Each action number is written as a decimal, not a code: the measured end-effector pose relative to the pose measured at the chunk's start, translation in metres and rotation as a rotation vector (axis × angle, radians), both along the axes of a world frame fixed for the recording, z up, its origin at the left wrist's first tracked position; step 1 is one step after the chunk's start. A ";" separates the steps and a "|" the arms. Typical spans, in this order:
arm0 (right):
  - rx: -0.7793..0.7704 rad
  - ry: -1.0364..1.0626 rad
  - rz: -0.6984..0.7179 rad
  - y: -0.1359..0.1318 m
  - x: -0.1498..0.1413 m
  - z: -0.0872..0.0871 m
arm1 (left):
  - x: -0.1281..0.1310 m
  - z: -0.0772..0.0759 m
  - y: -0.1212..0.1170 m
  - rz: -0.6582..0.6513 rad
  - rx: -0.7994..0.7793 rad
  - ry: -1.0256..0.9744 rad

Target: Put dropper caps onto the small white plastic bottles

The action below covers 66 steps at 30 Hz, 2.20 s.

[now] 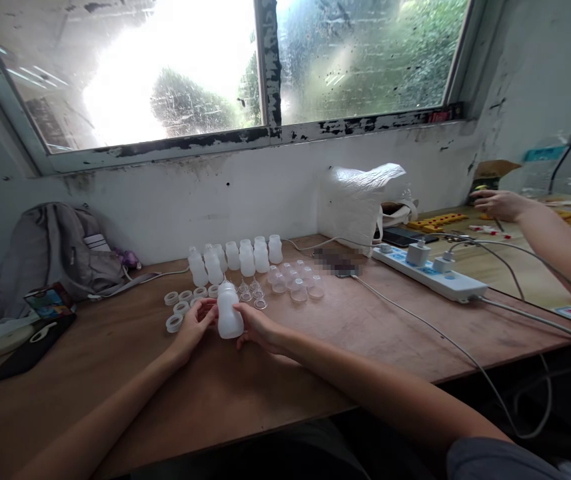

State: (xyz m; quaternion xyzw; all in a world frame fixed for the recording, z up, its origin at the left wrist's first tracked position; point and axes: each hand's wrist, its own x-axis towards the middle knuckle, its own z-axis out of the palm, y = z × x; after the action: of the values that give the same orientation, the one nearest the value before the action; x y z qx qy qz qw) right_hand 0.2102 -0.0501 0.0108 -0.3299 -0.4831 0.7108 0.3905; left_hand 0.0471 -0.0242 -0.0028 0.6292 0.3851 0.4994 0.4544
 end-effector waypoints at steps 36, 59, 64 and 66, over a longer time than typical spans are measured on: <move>0.369 -1.528 -0.207 0.058 0.126 0.048 | 0.002 0.002 -0.008 -0.116 0.302 0.492; 0.680 -0.426 -0.367 0.040 0.100 0.060 | -0.002 0.014 -0.014 -0.100 0.275 0.585; 0.648 -0.358 -0.351 0.034 0.091 0.060 | -0.006 0.017 -0.013 -0.118 0.260 0.594; 0.618 -0.395 -0.324 0.036 0.091 0.058 | -0.007 0.016 -0.011 -0.122 0.253 0.581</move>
State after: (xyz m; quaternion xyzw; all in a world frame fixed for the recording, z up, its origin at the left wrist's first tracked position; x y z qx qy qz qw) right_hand 0.3015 -0.0145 0.0692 -0.3990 -0.6819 0.3840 0.4778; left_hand 0.0402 -0.0355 0.0134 0.8189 0.3952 0.3144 0.2727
